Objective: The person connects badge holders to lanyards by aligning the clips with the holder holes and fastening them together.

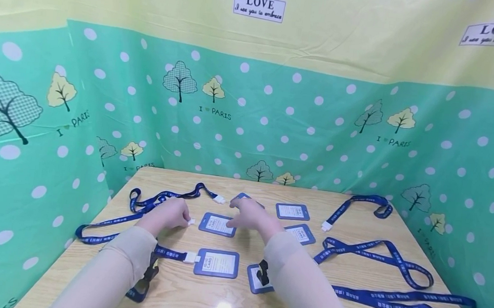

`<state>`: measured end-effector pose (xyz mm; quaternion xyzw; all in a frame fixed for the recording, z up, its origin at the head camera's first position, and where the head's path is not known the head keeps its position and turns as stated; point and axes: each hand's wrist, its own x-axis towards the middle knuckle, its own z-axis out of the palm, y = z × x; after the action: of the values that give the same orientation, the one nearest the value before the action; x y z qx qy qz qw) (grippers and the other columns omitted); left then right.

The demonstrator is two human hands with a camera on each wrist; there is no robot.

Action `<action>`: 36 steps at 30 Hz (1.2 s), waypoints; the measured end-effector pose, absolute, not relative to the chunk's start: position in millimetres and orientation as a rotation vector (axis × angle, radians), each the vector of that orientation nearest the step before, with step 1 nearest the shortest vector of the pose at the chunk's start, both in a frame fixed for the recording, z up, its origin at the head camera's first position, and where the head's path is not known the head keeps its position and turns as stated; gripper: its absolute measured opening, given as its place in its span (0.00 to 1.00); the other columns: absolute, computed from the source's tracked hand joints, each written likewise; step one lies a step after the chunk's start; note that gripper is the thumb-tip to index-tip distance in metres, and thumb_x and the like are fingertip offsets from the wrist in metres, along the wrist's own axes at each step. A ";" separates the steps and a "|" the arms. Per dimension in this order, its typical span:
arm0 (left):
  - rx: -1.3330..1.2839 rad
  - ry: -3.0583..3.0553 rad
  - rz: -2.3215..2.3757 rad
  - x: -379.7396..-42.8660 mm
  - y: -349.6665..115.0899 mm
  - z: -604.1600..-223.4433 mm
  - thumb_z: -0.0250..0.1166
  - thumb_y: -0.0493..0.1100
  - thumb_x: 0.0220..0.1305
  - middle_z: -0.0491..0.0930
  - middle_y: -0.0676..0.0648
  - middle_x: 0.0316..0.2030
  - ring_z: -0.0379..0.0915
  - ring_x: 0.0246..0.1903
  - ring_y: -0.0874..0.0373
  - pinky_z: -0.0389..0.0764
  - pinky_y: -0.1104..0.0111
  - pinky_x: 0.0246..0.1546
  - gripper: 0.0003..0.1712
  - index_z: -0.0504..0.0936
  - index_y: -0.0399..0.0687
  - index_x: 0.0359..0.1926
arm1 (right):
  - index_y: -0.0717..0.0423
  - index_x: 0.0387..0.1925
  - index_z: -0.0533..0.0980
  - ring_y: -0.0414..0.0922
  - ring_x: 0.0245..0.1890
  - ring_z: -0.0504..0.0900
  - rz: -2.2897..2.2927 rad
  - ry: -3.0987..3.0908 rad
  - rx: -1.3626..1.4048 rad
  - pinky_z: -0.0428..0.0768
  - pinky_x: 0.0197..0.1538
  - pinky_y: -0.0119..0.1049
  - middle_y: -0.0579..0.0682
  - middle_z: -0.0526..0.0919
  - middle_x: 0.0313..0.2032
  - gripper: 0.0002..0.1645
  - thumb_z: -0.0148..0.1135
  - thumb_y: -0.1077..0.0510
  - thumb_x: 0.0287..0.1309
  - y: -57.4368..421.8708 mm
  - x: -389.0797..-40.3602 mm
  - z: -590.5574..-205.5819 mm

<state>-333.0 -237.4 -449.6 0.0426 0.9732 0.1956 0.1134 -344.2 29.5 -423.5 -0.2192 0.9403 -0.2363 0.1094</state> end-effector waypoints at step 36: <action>0.128 2.858 0.578 -333.6 -237.6 -450.0 0.75 0.37 0.59 0.83 0.50 0.34 0.77 0.32 0.55 0.82 0.57 0.44 0.04 0.90 0.47 0.37 | 0.47 0.63 0.79 0.48 0.59 0.78 -0.347 2.829 -0.620 0.75 0.65 0.47 0.48 0.81 0.60 0.32 0.74 0.52 0.56 5.6 -329.1 -447.0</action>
<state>-333.6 -237.6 -450.0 0.0436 0.9731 0.1969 0.1112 -329.1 5.6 -447.0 -0.2114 0.9637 -0.1183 0.1123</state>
